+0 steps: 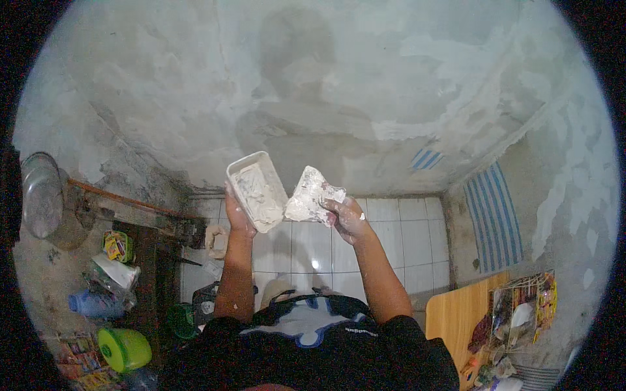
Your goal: Applying putty/plaster to a wall with a spatula to smooth the surface.
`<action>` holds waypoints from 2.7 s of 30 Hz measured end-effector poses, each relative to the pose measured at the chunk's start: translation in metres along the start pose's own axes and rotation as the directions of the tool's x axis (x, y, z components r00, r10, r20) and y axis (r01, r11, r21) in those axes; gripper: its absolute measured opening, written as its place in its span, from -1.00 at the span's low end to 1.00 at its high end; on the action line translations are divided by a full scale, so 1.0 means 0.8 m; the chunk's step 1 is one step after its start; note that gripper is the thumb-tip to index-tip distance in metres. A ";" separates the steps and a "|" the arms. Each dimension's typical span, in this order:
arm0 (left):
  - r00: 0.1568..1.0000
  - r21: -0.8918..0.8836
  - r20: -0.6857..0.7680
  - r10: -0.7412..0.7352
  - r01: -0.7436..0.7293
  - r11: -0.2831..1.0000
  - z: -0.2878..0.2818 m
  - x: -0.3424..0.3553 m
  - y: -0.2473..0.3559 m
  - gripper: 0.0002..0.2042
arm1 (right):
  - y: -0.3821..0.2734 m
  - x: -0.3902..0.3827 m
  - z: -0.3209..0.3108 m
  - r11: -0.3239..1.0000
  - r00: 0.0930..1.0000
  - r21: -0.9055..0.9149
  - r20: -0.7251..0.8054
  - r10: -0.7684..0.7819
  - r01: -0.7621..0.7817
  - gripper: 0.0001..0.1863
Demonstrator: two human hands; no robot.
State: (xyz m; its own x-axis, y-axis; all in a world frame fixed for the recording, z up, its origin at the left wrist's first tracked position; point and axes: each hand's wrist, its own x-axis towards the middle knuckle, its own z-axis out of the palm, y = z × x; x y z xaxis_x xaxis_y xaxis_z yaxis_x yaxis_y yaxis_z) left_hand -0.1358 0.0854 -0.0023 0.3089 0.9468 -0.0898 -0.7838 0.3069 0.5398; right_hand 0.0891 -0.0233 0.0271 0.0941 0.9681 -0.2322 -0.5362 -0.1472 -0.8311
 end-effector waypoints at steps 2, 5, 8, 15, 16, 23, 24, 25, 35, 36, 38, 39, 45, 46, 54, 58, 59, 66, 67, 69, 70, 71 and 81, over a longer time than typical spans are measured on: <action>1.000 -0.020 -0.025 -0.005 0.004 1.000 -0.033 0.013 0.016 -0.31 | 0.022 0.017 -0.002 0.995 0.998 0.086 -0.027 0.049 -0.046 -0.62; 0.997 -0.085 -0.078 -0.021 0.015 0.996 -0.087 0.022 0.025 -0.34 | 0.058 0.041 -0.020 0.984 0.981 0.099 -0.113 0.156 -0.145 -0.64; 0.995 -0.214 -0.097 -0.016 -0.005 0.977 -0.123 0.051 0.039 -0.38 | 0.078 0.076 -0.017 0.980 0.960 0.147 -0.225 0.167 -0.136 -0.78; 0.982 -0.229 -0.027 -0.188 0.177 0.957 -0.157 0.093 0.056 -0.41 | 0.140 0.123 -0.029 0.886 0.915 0.436 -0.273 0.297 -0.158 -0.77; 0.977 -0.305 0.002 -0.215 0.205 0.930 -0.161 0.095 0.057 -0.40 | 0.150 0.129 -0.033 0.868 0.920 0.466 -0.238 0.310 -0.171 -0.79; 0.965 -0.135 -0.124 -0.231 0.214 0.967 -0.213 0.112 0.059 -0.38 | 0.211 0.198 -0.036 0.860 0.866 0.415 -0.264 0.426 -0.296 -0.77; 0.963 -0.134 -0.125 -0.240 0.224 0.965 -0.212 0.119 0.055 -0.38 | 0.221 0.211 -0.044 0.865 0.857 0.408 -0.288 0.427 -0.293 -0.76; 0.955 -0.078 -0.187 -0.230 0.219 0.973 -0.211 0.124 0.054 -0.34 | 0.228 0.225 -0.047 0.862 0.857 0.416 -0.289 0.427 -0.289 -0.76; 0.835 0.164 -0.383 -0.395 0.482 0.861 -0.206 0.216 -0.021 -0.37 | 0.329 0.330 -0.170 0.765 0.706 0.636 -0.494 0.507 -0.104 -0.81; 0.839 0.171 -0.419 -0.347 0.448 0.878 -0.216 0.205 -0.018 -0.38 | 0.336 0.333 -0.153 0.798 0.736 0.602 -0.535 0.414 -0.011 -0.82; 0.850 0.167 -0.367 -0.377 0.459 0.873 -0.198 0.219 -0.054 -0.38 | 0.346 0.338 -0.204 0.773 0.740 0.620 -0.582 0.338 0.134 -0.82; 0.831 0.157 -0.359 -0.425 0.503 0.850 -0.200 0.210 -0.077 -0.38 | 0.359 0.319 -0.234 0.753 0.754 0.618 -0.601 0.265 0.228 -0.82; 0.842 0.255 -0.392 -0.370 0.486 0.836 -0.212 0.221 0.011 -0.37 | 0.308 0.404 -0.088 0.800 0.609 0.422 -0.788 0.089 0.428 -0.72; 0.832 0.260 -0.368 -0.415 0.520 0.813 -0.204 0.229 0.000 -0.37 | 0.310 0.419 -0.096 0.793 0.579 0.405 -0.811 0.082 0.455 -0.72; 0.803 0.261 -0.339 -0.490 0.581 0.771 -0.192 0.254 0.005 -0.38 | 0.231 0.571 -0.005 0.873 0.234 -0.344 -0.933 -0.275 -0.345 -0.70; 0.788 0.251 -0.366 -0.495 0.595 0.763 -0.192 0.264 0.023 -0.38 | 0.213 0.558 0.052 0.884 0.309 -0.396 -0.897 -0.316 -0.248 -0.71; 0.802 0.267 -0.350 -0.484 0.581 0.769 -0.183 0.267 0.037 -0.39 | 0.208 0.547 0.069 0.916 0.421 -0.391 -0.848 -0.321 -0.089 -0.71; 0.841 0.365 -0.328 -0.430 0.532 0.764 -0.200 0.260 0.037 -0.43 | 0.330 0.480 -0.020 0.666 0.354 -0.742 -0.644 -0.678 -0.073 -0.60; 0.833 0.353 -0.374 -0.409 0.535 0.768 -0.195 0.250 0.038 -0.43 | 0.348 0.482 -0.040 0.724 0.342 -0.669 -0.728 -0.594 -0.165 -0.58; 0.809 0.310 -0.396 -0.435 0.564 0.766 -0.194 0.240 0.003 -0.43 | 0.382 0.484 -0.144 0.813 0.227 -0.533 -0.843 -0.487 -0.235 -0.54; 0.792 0.266 -0.331 -0.513 0.599 0.755 -0.191 0.236 -0.020 -0.44 | 0.384 0.476 -0.210 0.853 0.139 -0.483 -0.875 -0.464 -0.197 -0.53; 0.786 0.249 -0.283 -0.550 0.614 0.749 -0.194 0.234 -0.021 -0.44 | 0.377 0.476 -0.242 0.806 0.162 -0.532 -0.847 -0.506 -0.260 -0.56; 0.797 0.313 -0.333 -0.504 0.598 0.738 -0.216 0.233 0.010 -0.41 | 0.288 0.495 -0.074 0.841 0.464 -0.418 -0.854 -0.234 -0.345 -0.59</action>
State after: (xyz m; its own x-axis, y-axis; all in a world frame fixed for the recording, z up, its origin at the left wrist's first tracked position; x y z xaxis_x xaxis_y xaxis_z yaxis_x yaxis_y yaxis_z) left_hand -0.1778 0.2811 -0.1593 0.4622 0.6317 -0.6223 -0.2256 0.7625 0.6064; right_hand 0.0525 0.3144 -0.2859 0.8860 0.3103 -0.3446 -0.1329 -0.5420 -0.8298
